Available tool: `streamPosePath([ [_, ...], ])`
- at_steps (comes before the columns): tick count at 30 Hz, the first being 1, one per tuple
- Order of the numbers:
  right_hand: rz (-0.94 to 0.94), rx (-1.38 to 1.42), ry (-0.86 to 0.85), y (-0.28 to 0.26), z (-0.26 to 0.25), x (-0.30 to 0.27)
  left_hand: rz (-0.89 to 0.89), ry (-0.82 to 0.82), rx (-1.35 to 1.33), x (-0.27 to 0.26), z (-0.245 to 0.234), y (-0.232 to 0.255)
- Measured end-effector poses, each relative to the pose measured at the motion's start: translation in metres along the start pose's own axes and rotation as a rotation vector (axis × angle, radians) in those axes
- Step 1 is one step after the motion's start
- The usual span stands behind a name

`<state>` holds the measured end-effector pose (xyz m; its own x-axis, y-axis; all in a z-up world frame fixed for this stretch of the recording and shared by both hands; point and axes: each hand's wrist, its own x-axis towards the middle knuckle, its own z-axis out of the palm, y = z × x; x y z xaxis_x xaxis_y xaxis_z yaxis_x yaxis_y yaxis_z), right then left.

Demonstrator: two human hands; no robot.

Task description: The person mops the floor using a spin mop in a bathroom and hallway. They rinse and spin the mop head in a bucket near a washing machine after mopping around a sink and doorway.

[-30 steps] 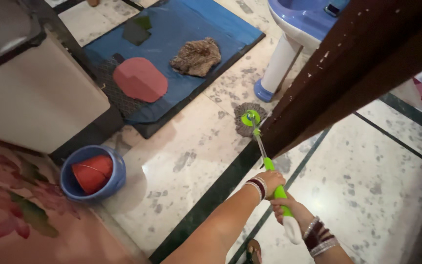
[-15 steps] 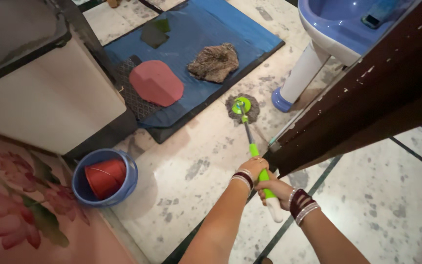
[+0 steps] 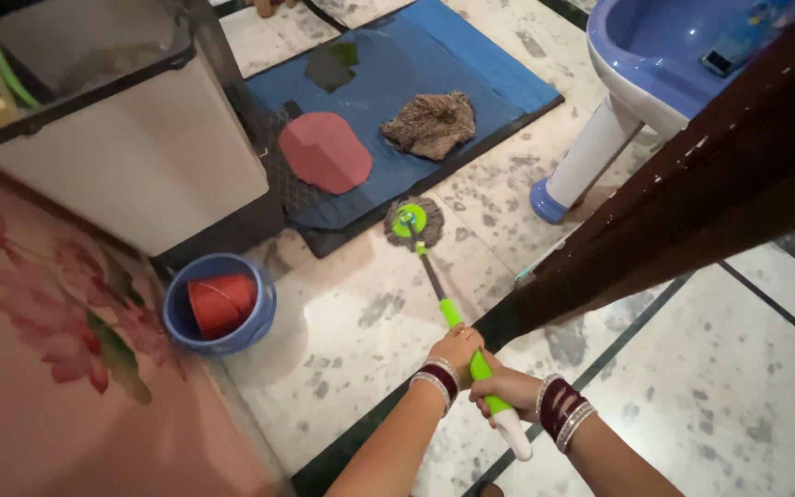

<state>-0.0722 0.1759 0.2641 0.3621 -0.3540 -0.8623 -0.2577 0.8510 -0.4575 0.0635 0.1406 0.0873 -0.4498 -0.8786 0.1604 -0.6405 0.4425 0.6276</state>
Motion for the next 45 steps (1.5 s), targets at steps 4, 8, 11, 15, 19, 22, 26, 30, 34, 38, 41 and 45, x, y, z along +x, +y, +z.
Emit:
streamPosePath([
  [4,0.014,-0.082,-0.067,0.031,0.000,-0.028,0.000,0.095,0.082,-0.041,0.011,0.031],
  [8,0.027,-0.158,-0.151,0.064,-0.008,-0.042,-0.108,0.072,0.136,-0.071,0.013,0.070],
  [11,0.004,-0.201,-0.229,0.086,-0.015,-0.047,-0.214,0.005,0.176,-0.092,0.006,0.104],
  [15,-0.010,-0.341,-0.340,0.103,-0.017,-0.056,-0.373,-0.108,0.262,-0.114,-0.017,0.152],
  [19,0.005,-0.492,-0.397,0.096,-0.023,-0.072,-0.514,-0.248,0.293,-0.119,-0.039,0.194],
  [22,-0.036,-0.512,-0.436,0.097,-0.032,-0.085,-0.507,-0.273,0.312,-0.121,-0.040,0.205],
  [26,-0.084,-0.140,-0.522,0.111,-0.044,-0.086,-0.677,0.003,0.144,-0.135,-0.009,0.193],
  [30,-0.013,0.234,-0.641,0.132,-0.052,-0.076,-0.814,0.379,0.022,-0.139,0.050,0.171],
  [34,-0.014,0.579,-0.680,0.142,-0.071,-0.096,-0.602,0.515,-0.029,-0.121,0.083,0.161],
  [38,-0.111,0.795,-0.639,0.140,-0.112,-0.128,-0.446,0.568,-0.083,-0.066,0.102,0.189],
  [41,-0.136,0.950,-0.513,0.143,-0.150,-0.152,-0.391,0.365,-0.048,-0.026,0.106,0.226],
  [45,-0.185,1.230,-0.262,0.165,-0.178,-0.182,-0.242,0.059,-0.152,0.009,0.099,0.274],
])
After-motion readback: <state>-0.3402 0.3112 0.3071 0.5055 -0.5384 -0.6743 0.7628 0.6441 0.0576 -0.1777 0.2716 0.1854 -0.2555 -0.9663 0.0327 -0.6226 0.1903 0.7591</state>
